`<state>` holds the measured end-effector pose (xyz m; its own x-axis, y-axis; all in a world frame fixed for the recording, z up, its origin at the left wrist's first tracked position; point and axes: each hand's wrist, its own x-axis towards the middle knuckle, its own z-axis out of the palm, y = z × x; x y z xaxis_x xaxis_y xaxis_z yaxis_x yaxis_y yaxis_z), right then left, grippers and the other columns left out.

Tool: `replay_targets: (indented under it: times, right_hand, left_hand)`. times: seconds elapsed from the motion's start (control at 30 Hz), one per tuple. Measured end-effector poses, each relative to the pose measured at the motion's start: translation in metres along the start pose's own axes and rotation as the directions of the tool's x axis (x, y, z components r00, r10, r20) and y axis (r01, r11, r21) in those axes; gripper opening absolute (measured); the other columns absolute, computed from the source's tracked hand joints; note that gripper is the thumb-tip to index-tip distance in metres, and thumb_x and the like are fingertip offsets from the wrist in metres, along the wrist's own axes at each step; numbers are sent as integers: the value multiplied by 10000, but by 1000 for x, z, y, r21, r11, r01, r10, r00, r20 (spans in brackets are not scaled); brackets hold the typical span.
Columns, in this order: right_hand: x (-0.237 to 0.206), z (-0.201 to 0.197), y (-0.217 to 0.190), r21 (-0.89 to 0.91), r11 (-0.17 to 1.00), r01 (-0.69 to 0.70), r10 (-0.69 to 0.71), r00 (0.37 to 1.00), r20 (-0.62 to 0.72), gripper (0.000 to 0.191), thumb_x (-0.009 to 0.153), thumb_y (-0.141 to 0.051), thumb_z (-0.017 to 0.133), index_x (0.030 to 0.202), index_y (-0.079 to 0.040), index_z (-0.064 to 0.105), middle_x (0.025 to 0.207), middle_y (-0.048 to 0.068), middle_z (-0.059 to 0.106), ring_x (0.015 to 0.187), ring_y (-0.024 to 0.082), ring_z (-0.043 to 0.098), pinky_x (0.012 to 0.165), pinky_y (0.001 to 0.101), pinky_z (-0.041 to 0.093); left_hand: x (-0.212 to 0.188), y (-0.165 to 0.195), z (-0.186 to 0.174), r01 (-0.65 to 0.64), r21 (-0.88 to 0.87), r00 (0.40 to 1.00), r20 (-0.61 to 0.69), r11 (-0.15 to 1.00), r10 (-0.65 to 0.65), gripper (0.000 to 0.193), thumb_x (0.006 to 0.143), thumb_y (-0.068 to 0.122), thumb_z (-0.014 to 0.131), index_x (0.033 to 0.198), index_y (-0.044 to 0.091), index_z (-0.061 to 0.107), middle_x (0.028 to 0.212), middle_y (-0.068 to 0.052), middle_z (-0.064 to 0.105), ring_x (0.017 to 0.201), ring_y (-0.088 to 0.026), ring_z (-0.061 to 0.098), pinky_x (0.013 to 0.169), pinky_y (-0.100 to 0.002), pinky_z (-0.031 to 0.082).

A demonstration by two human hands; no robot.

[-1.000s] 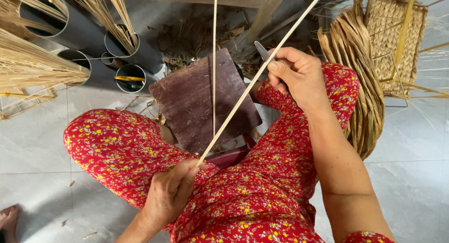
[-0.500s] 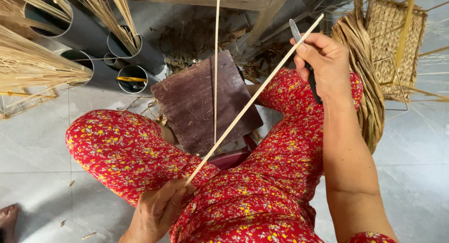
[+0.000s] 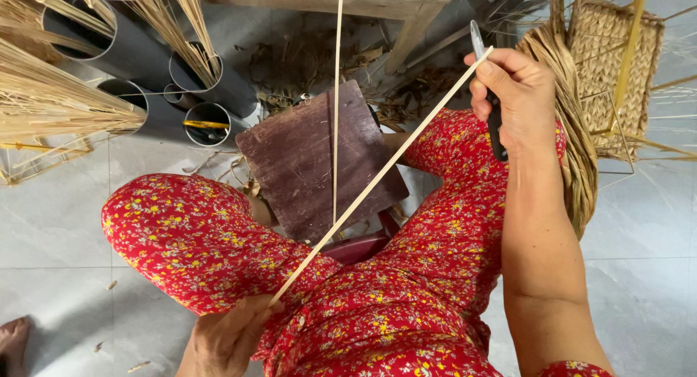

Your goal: The person sits on the floor and uses a small knife to split and shave dried palm leaf stems into thin, even strips. They hold each stem against a wooden board on their lap, draw the knife along it to remove the outer layer, split strips lengthwise, and set finished strips aside with a growing pile of completed strips.

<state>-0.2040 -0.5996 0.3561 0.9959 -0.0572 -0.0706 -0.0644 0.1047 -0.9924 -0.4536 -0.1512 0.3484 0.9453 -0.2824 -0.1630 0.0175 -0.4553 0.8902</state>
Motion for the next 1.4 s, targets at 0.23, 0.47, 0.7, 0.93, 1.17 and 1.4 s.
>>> replay_targets:
  times: [0.23, 0.47, 0.7, 0.93, 1.17, 1.4]
  right_hand:
    - [10, -27, -26, 174, 976, 131, -80, 959, -272, 136, 1129, -53, 661, 1225, 43, 665, 743, 42, 583, 568, 100, 493, 509, 248, 395]
    - [12, 12, 1, 210, 976, -58, 53, 998, 27, 224, 1094, -190, 641, 1255, -37, 673, 817, 25, 597, 587, 86, 502, 540, 248, 425]
    - [10, 32, 5, 210, 970, -124, 121, 992, 28, 248, 1029, -212, 686, 1217, -51, 671, 778, 1, 565, 553, 76, 469, 499, 237, 389]
    - [6, 46, 21, 149, 977, -151, 143, 988, 62, 249, 1004, -185, 674, 1199, -30, 675, 746, -5, 557, 542, 73, 478, 500, 241, 408]
    - [4, 61, 36, 45, 988, -151, 144, 982, 123, 246, 996, -160, 662, 1199, -21, 674, 736, -24, 555, 539, 59, 479, 487, 222, 397]
    - [-1, 65, 40, -106, 985, -135, 149, 979, 141, 244, 1001, -165, 653, 1199, -27, 684, 694, -46, 537, 549, 43, 459, 504, 205, 376]
  left_hand:
    - [-27, -22, -14, 529, 34, 847, -86, 848, -525, 239, 991, 23, 648, 1136, 69, 832, 583, -118, 620, 507, -148, 576, 455, -309, 454]
    - [6, 2, -23, 293, -286, 919, -178, 912, -351, 288, 1034, 121, 473, 1180, 35, 705, 568, -16, 617, 460, -55, 556, 428, -231, 436]
    - [110, 49, -37, 150, -375, 945, -219, 915, -244, 273, 1052, 170, 514, 1170, 3, 694, 798, -33, 695, 555, -77, 610, 512, -216, 485]
    - [278, 42, -37, -110, -661, 955, -276, 742, -105, 255, 1030, 197, 642, 1202, 29, 726, 911, 6, 645, 780, -66, 626, 659, -230, 545]
    - [401, -9, 7, -157, -421, 892, -448, 894, -54, 244, 912, 114, 749, 1138, 26, 771, 887, -7, 747, 806, -67, 670, 744, -224, 553]
    - [439, -33, 35, 37, -329, 844, -495, 944, -206, 263, 863, 137, 773, 1116, 64, 769, 916, -70, 811, 829, -104, 758, 787, -263, 582]
